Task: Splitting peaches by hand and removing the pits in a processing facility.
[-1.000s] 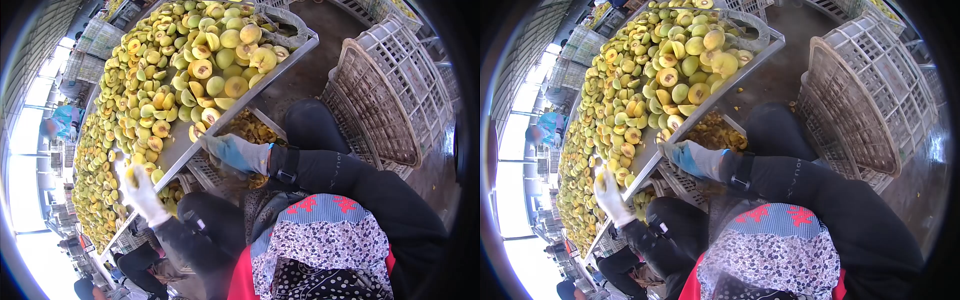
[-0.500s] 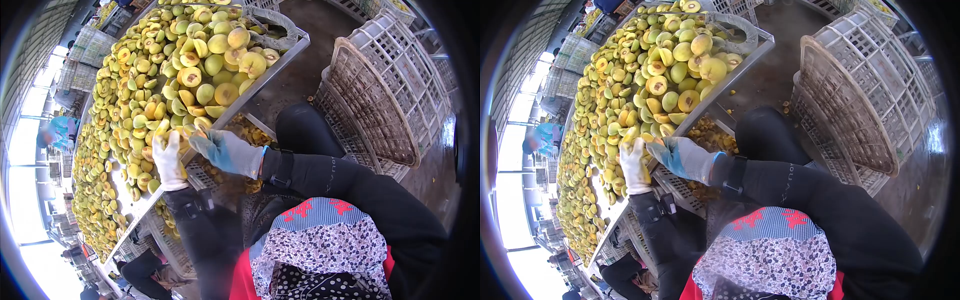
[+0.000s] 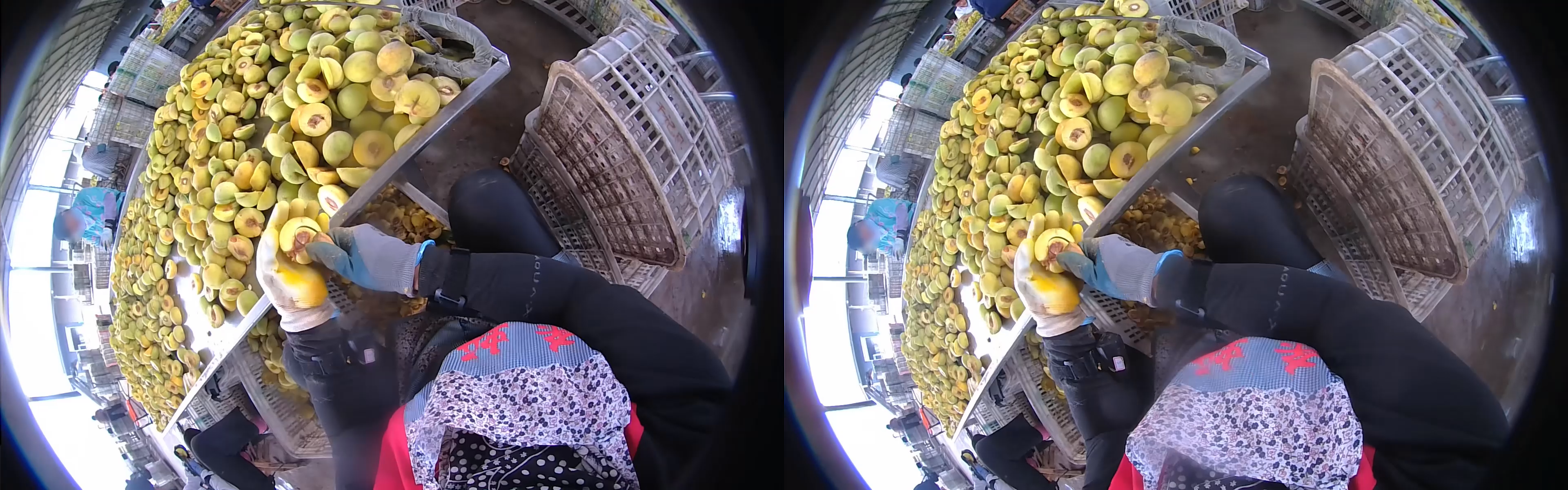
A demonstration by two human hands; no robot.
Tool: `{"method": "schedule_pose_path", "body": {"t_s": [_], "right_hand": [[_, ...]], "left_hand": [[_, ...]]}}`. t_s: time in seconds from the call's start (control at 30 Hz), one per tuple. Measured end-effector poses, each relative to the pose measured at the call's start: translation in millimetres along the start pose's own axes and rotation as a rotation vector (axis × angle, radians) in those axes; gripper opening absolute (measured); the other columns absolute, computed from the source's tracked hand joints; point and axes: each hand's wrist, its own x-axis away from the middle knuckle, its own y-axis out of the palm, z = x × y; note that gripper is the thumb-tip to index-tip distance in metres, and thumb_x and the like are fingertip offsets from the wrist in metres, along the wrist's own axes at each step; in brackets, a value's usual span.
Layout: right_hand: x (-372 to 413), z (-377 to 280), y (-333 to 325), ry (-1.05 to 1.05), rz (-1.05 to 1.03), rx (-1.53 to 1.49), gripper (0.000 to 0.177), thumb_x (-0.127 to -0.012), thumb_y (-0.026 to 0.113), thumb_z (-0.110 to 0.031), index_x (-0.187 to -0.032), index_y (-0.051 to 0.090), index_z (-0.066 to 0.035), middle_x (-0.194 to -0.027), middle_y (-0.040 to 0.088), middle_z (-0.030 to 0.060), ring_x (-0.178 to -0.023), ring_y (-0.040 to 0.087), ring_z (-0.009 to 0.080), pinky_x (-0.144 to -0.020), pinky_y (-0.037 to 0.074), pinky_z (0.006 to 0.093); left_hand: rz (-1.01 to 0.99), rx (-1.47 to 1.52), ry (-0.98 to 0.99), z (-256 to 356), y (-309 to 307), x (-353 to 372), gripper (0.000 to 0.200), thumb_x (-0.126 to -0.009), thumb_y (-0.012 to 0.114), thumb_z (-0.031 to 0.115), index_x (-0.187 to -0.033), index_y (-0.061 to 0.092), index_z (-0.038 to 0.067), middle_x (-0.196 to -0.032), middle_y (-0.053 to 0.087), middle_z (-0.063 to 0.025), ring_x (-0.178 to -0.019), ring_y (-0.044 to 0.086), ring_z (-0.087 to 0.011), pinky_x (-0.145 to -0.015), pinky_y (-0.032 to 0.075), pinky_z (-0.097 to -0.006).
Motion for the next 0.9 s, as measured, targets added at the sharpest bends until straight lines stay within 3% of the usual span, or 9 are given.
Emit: {"method": "schedule_pose_path", "body": {"t_s": [0.07, 0.1, 0.2, 0.33, 0.43, 0.63, 0.73, 0.83, 0.9], "right_hand": [[1, -2, 0, 0.041, -0.041, 0.016, 0.049, -0.100, 0.052, -0.046, -0.100, 0.069, 0.000, -0.084, 0.069, 0.0213, -0.079, 0.068, 0.0345, -0.073, 0.051, 0.0401], [2, -2, 1, 0.039, -0.052, 0.024, 0.050, -0.100, 0.052, -0.047, -0.100, 0.069, 0.000, -0.085, 0.070, 0.0215, -0.080, 0.068, 0.0345, -0.073, 0.051, 0.0401], [4, -2, 1, 0.033, -0.074, 0.026, 0.051, -0.100, 0.051, -0.048, -0.102, 0.069, 0.000, -0.087, 0.070, 0.0219, -0.083, 0.068, 0.0348, -0.075, 0.051, 0.0404], [7, -7, -7, -0.022, -0.111, 0.244, 0.051, -0.101, 0.050, -0.049, -0.105, 0.068, -0.001, -0.084, 0.070, 0.0178, -0.076, 0.064, 0.0176, -0.073, 0.050, 0.0371], [8, -12, -11, -0.011, -0.135, 0.351, 0.053, -0.101, 0.050, -0.050, -0.103, 0.069, -0.001, -0.083, 0.069, 0.0184, -0.077, 0.063, 0.0181, -0.074, 0.050, 0.0372], [8, 7, 9, 0.086, -0.142, -0.133, 0.055, -0.100, 0.051, -0.052, -0.099, 0.070, 0.000, -0.080, 0.069, 0.0183, -0.074, 0.059, 0.0189, -0.073, 0.049, 0.0371], [7, 2, -2, 0.175, -0.183, 0.003, 0.057, -0.099, 0.051, -0.053, -0.101, 0.069, 0.001, -0.081, 0.070, 0.0187, -0.076, 0.059, 0.0197, -0.075, 0.048, 0.0375], [8, 1, -6, 0.113, -0.186, 0.130, 0.060, -0.098, 0.049, -0.057, -0.096, 0.070, -0.002, -0.072, 0.067, 0.0127, -0.064, 0.057, 0.0180, -0.062, 0.047, 0.0342], [11, -17, -12, 0.464, -0.392, -0.220, 0.061, -0.097, 0.046, -0.062, -0.089, 0.068, -0.005, -0.063, 0.059, 0.0047, -0.052, 0.049, 0.0145, -0.051, 0.041, 0.0312]], "left_hand": [[-0.052, -0.857, 0.379, -9, -4, 2, 0.037, -0.097, 0.058, 0.015, -0.124, 0.050, -0.008, -0.122, 0.062, -0.0192, -0.105, 0.063, -0.0239, -0.090, 0.055, -0.0362], [0.039, -0.220, 0.096, -13, -4, -2, 0.042, -0.100, 0.053, 0.027, -0.124, 0.051, -0.007, -0.121, 0.062, -0.0174, -0.102, 0.065, -0.0253, -0.088, 0.055, -0.0364], [0.145, 0.066, -0.066, -7, 6, 0, 0.045, -0.101, 0.049, 0.035, -0.122, 0.053, -0.004, -0.118, 0.063, -0.0159, -0.099, 0.066, -0.0263, -0.083, 0.056, -0.0358], [0.161, -0.134, -0.087, -5, 0, 1, 0.039, -0.102, 0.049, 0.035, -0.115, 0.056, -0.001, -0.111, 0.065, -0.0155, -0.095, 0.066, -0.0251, -0.079, 0.056, -0.0356], [0.151, -0.187, -0.089, 3, 13, 6, 0.036, -0.102, 0.048, 0.036, -0.108, 0.056, 0.002, -0.105, 0.066, -0.0152, -0.092, 0.065, -0.0249, -0.078, 0.056, -0.0361], [0.148, -0.187, 0.073, -10, 20, 8, 0.034, -0.102, 0.048, 0.036, -0.105, 0.056, 0.004, -0.103, 0.066, -0.0155, -0.092, 0.065, -0.0278, -0.081, 0.055, -0.0436], [0.101, -0.079, -0.040, -1, 27, 12, 0.037, -0.104, 0.043, 0.035, -0.107, 0.058, 0.001, -0.108, 0.066, -0.0149, -0.092, 0.066, -0.0248, -0.083, 0.058, -0.0426], [0.121, -0.181, -0.096, -1, 22, 10, 0.040, -0.103, 0.045, 0.040, -0.104, 0.057, 0.002, -0.103, 0.066, -0.0149, -0.088, 0.066, -0.0273, -0.075, 0.056, -0.0417], [0.187, -0.145, -0.146, -3, 22, 10, 0.041, -0.104, 0.043, 0.041, -0.099, 0.056, 0.002, -0.097, 0.067, -0.0145, -0.084, 0.065, -0.0268, -0.070, 0.056, -0.0381]]}}
